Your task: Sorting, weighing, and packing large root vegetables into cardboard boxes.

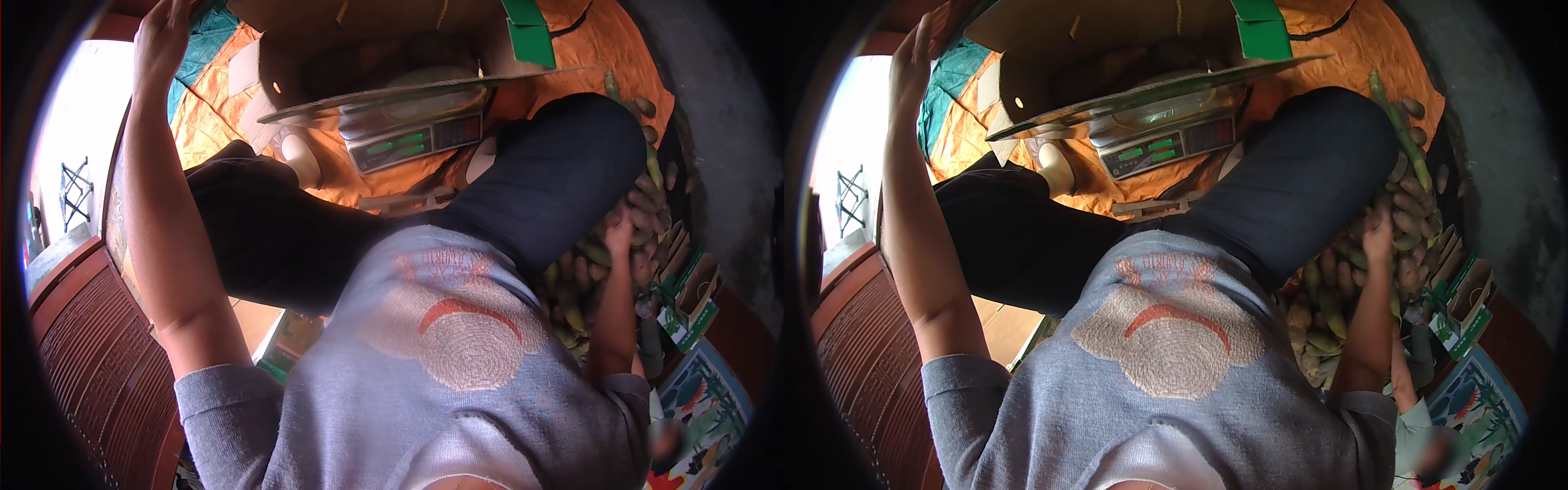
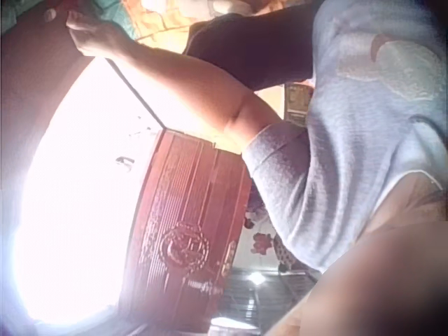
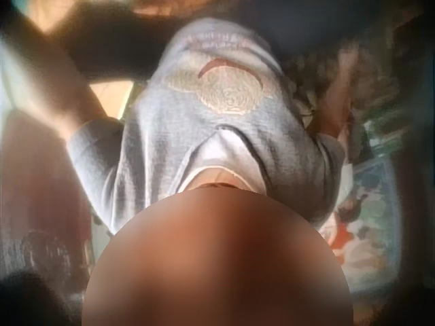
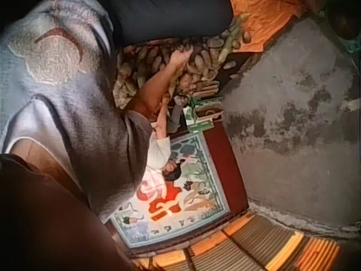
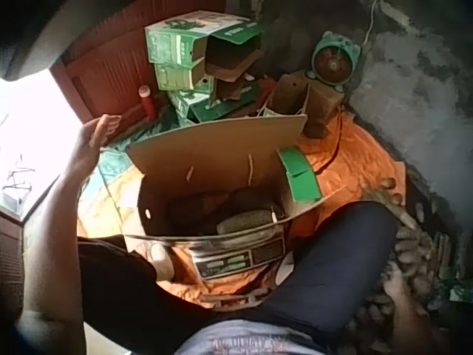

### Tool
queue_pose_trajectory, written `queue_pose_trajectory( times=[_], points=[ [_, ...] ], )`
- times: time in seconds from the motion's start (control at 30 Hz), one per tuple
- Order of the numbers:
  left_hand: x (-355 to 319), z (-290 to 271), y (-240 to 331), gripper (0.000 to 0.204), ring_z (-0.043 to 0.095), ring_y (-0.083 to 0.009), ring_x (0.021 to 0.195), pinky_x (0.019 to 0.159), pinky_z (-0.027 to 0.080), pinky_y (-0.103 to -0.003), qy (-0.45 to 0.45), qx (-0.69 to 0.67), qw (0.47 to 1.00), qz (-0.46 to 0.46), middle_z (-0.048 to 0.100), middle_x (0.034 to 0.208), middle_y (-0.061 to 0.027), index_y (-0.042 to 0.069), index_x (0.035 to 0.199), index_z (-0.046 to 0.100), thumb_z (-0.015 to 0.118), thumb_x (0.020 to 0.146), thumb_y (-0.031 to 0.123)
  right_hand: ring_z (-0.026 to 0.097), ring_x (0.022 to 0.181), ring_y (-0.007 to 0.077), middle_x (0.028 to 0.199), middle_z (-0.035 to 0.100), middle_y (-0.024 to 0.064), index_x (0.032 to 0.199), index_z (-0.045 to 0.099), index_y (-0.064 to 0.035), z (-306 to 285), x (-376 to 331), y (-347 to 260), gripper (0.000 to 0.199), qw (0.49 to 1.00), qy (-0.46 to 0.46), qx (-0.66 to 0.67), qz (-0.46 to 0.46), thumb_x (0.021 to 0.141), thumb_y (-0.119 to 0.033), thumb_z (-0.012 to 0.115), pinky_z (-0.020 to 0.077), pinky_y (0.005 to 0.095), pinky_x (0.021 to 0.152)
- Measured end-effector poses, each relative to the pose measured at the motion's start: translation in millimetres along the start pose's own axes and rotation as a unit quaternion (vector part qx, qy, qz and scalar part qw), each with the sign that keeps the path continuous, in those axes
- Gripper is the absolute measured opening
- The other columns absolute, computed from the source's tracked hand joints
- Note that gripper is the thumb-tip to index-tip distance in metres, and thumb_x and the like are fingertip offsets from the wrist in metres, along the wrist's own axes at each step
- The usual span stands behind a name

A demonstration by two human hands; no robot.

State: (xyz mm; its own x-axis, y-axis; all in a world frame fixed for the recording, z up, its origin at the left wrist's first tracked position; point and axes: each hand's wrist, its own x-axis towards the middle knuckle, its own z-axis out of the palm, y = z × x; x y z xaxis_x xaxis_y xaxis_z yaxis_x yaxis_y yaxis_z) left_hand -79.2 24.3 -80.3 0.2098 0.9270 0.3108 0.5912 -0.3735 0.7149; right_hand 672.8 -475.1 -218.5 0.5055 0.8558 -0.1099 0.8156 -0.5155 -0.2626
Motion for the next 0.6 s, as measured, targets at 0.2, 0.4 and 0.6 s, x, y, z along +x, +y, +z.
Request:
queue_pose_trajectory(
  times=[0.2, 0.4, 0.6],
  points=[
    [-55, -18, -27, 0.052, 0.059, -0.0265, 0.128, 0.108, 0.044, -0.041, 0.051, -0.002, 0.990, -0.130, 0.065, 0.136, -0.0115, 0.011, 0.136, 0.064, 0.044, 0.107, 0.049, 0.053, 0.135, 0.0324, 0.144, 0.055, 0.0208, 0.152, 0.039, -0.0047, 111, -180, 62, 0.067, 0.958, -0.276, 0.026, 0.071, 0.090, -0.010, 0.065, 0.0423, 0.0411, 0.110],
    [-57, -17, -79, 0.057, 0.055, -0.0254, 0.134, 0.110, 0.042, -0.040, 0.008, -0.009, 0.972, -0.233, 0.060, 0.143, -0.0097, 0.007, 0.141, 0.058, 0.041, 0.108, 0.049, 0.060, 0.122, 0.0331, 0.130, 0.062, 0.0189, 0.144, 0.046, -0.0073, 197, -288, 87, 0.061, 0.925, -0.363, 0.038, 0.106, 0.086, -0.008, 0.065, 0.0472, 0.0413, 0.101],
    [-62, -45, -99, 0.059, 0.054, -0.0264, 0.135, 0.113, 0.043, -0.041, 0.020, -0.024, 0.969, -0.246, 0.059, 0.143, -0.0139, 0.000, 0.140, 0.058, 0.039, 0.109, 0.046, 0.065, 0.114, 0.0339, 0.123, 0.066, 0.0198, 0.142, 0.051, -0.0072, 235, -305, 41, 0.055, 0.844, -0.503, 0.132, 0.133, 0.089, -0.013, 0.065, 0.0525, 0.0416, 0.090]
  ],
)
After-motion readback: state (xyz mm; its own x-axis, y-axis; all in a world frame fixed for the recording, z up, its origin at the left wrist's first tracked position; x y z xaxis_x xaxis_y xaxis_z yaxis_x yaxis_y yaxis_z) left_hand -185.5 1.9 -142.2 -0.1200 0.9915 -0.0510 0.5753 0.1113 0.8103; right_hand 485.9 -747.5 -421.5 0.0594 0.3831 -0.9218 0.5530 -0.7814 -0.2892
